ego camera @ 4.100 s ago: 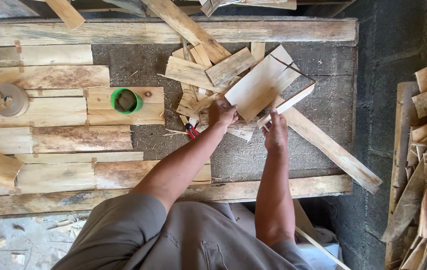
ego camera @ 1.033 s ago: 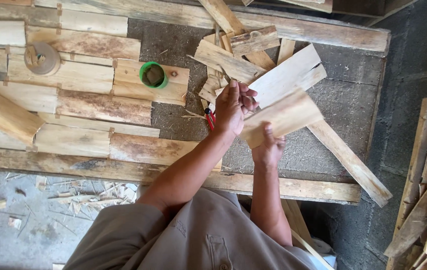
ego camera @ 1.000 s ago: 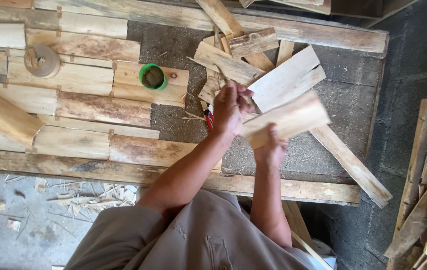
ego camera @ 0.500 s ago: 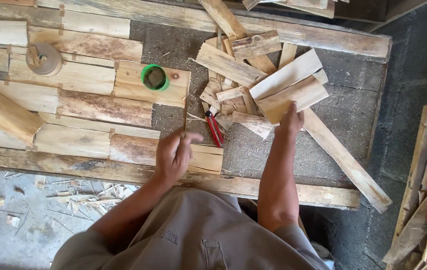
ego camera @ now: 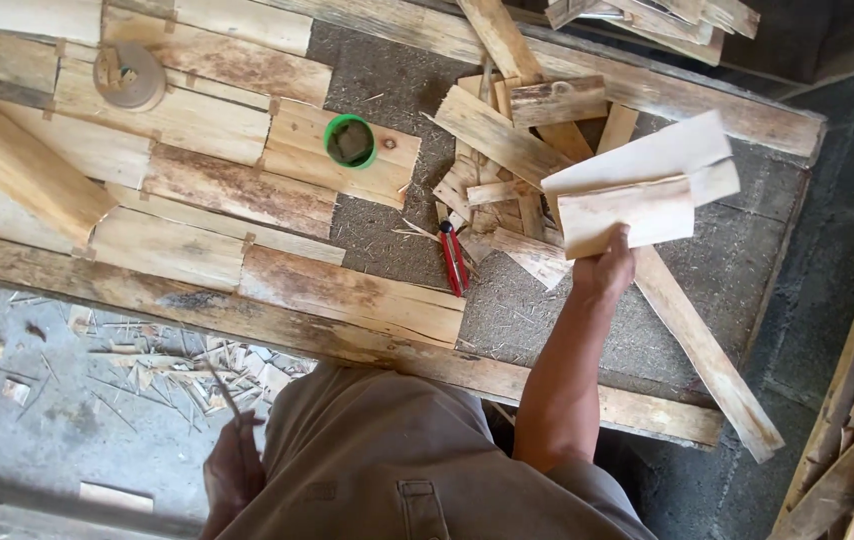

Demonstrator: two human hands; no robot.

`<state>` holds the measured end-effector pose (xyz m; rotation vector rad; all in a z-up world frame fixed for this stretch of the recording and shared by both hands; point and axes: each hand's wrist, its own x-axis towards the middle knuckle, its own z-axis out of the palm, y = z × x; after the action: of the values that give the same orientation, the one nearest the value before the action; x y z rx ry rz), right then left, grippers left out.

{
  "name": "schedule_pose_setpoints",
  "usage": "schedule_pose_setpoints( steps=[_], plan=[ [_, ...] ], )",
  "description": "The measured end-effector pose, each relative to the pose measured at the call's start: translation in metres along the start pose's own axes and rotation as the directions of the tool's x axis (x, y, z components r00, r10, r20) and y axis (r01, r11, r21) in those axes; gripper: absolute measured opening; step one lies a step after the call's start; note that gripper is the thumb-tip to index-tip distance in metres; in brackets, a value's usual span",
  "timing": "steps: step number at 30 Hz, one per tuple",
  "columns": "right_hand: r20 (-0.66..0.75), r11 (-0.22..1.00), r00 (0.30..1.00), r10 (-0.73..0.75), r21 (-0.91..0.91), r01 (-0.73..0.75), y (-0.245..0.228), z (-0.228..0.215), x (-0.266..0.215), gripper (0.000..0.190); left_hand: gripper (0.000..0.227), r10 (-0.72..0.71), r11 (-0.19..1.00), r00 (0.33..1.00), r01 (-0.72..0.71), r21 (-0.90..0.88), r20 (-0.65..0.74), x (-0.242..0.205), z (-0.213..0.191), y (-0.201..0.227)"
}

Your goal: The person is trimming and fitting thin wood veneer pieces onto a larger wooden panel surface.

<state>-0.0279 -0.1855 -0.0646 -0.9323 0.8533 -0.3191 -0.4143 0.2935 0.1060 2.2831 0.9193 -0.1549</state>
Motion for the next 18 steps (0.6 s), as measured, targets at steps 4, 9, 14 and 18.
schedule_pose_setpoints(
  steps=[4,9,14,18],
  plan=[
    [0.375,0.975,0.925,0.062,0.175,-0.137,-0.005,0.011,-0.038,0.045,0.038,-0.139,0.989,0.99,0.136,0.061,0.038,-0.039,0.018,-0.099],
    [0.658,0.962,0.753,0.01,0.199,-0.186,-0.012,0.053,-0.108,0.045,0.079,-0.274,0.958,0.952,0.258,0.125,0.135,-0.051,0.071,-0.216],
    [0.826,0.979,0.543,0.153,-0.053,-0.196,0.016,0.078,-0.151,0.049,0.074,-0.257,0.941,0.958,0.218,0.258,0.127,-0.016,0.096,-0.224],
    [0.87,0.963,0.416,0.264,-0.215,-0.161,0.025,0.12,-0.212,0.057,0.048,-0.088,0.992,0.991,0.096,0.078,-0.1,0.055,0.07,-0.109]
  ],
)
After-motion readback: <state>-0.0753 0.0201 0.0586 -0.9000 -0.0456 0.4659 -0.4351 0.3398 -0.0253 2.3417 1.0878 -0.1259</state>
